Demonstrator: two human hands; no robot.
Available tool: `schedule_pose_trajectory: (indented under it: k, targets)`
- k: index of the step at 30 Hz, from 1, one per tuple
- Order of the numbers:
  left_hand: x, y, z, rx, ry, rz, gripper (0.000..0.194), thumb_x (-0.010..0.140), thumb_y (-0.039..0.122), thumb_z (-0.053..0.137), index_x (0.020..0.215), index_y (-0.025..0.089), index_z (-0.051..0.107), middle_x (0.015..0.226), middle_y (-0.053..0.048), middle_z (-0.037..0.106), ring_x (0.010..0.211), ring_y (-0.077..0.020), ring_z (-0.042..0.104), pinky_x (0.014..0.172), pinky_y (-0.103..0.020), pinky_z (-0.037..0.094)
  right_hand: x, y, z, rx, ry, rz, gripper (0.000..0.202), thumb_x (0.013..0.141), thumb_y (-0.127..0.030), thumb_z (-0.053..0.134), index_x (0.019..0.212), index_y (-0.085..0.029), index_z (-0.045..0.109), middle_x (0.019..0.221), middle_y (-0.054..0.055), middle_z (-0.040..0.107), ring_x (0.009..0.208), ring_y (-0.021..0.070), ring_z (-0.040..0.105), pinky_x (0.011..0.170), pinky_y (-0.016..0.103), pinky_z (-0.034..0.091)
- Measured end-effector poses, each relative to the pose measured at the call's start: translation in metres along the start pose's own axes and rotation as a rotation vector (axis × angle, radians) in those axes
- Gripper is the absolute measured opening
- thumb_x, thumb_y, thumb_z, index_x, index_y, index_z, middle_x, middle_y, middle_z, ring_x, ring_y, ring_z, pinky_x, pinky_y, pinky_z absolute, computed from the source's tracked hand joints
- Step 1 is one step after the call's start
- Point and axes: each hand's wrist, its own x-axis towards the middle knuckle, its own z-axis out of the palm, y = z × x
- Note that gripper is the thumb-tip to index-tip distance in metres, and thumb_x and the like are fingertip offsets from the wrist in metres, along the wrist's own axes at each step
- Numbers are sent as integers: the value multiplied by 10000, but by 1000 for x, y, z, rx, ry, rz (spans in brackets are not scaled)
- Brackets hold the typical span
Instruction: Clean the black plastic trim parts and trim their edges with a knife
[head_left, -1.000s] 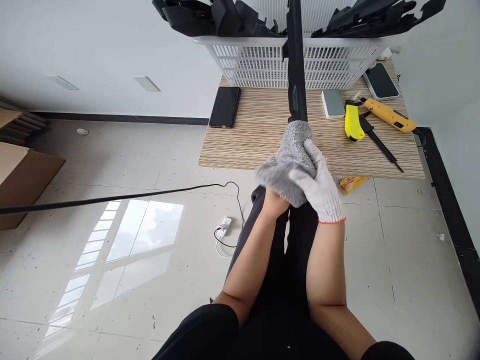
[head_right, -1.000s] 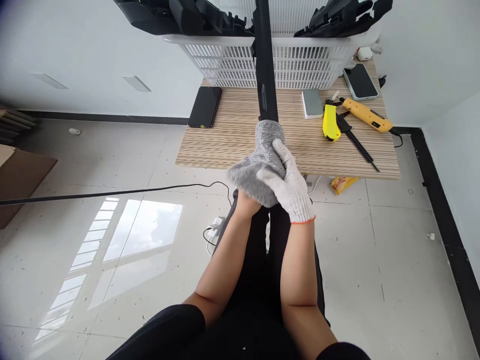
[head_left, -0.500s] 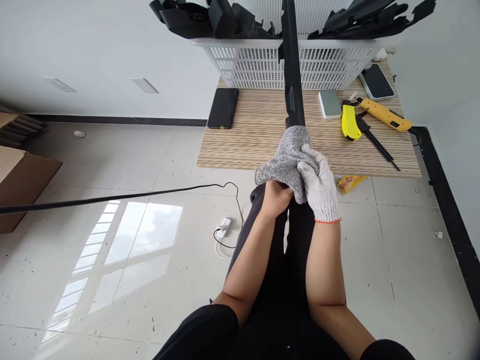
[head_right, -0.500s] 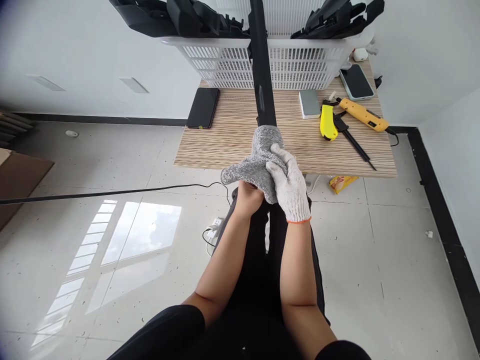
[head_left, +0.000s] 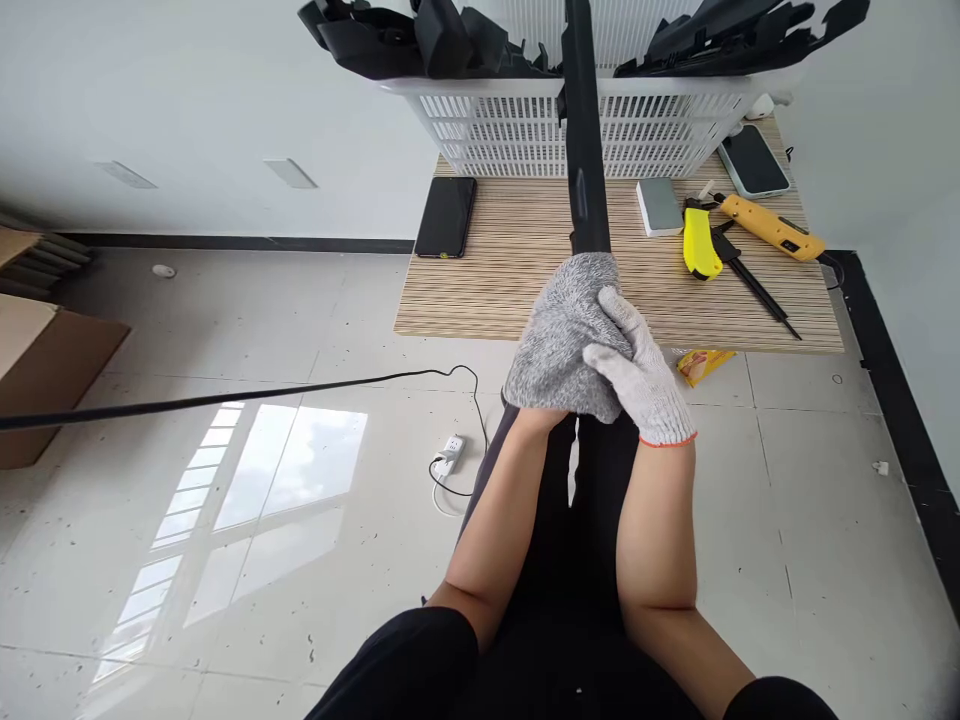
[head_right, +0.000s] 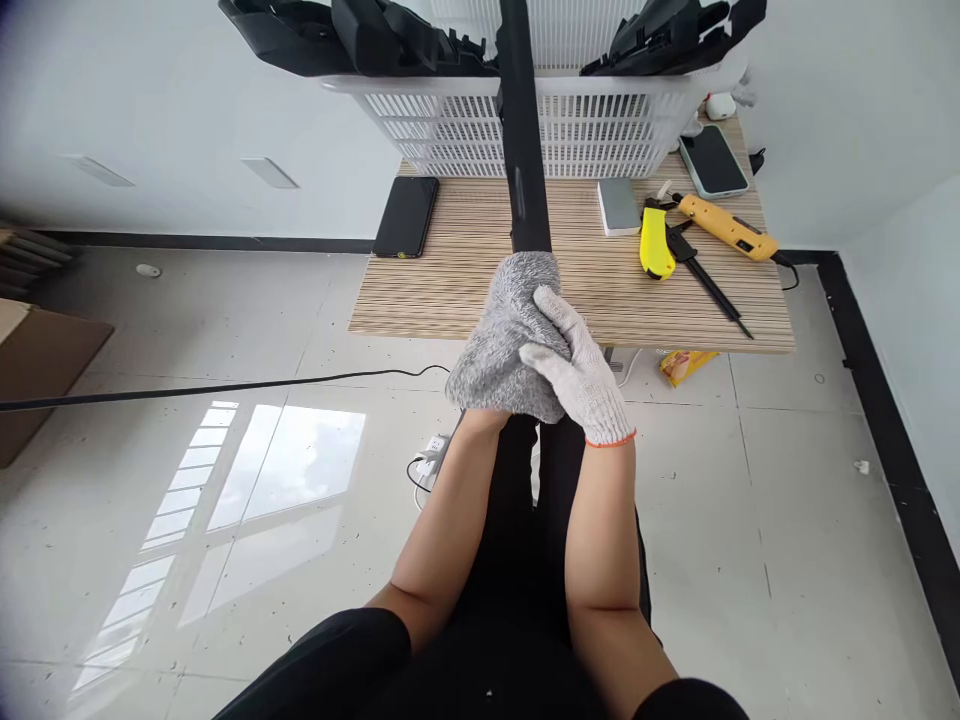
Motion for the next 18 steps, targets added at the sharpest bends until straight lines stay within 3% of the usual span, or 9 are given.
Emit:
schedule_pose_trajectory:
  k: [3,8,14,16,18]
  targets:
    - [3,4,2,51,-37,71,382,698,383,859,1047,290,736,1233,-48,721,1251,-321,621,1133,-517,471,-1,-3,4,160,45,-20,473,894,-423,666,1358,-376,586,1515,-66,517,1464,206,402,1250,407,294]
    - [0,5,3,-31,15,34,345,744,465,806,1052,325,735,1237,-40,721,1263,-305,619,1122,-499,488,-1,0,10,342,49,-23,775,768,-422,794,1462,-423,451,1579,-76,431,1476,223,384,1227,431,335]
    - [-6,-7,-2,96,22,-34,434,590,478,898,895,223,722,965,-73,764,1143,-334,677,1023,-511,549,4,10,16,469,186,99,626,819,-636,660,1348,-309,587,1387,32,635,1411,256,480,1158,439,439]
    - [-6,-8,-3,102,20,-26,466,587,464,903,938,215,724,1018,-83,763,1157,-335,672,1022,-507,549,3,11,16,481,173,100,620,803,-647,671,1313,-301,608,1348,40,660,1393,257,501,1145,444,452]
    - [-6,-6,-3,56,11,3,512,638,443,882,1080,249,713,1204,-89,728,1240,-320,634,1083,-510,511,1,10,14,479,112,72,625,745,-556,774,1298,-313,611,1327,33,672,1375,262,519,1135,451,461]
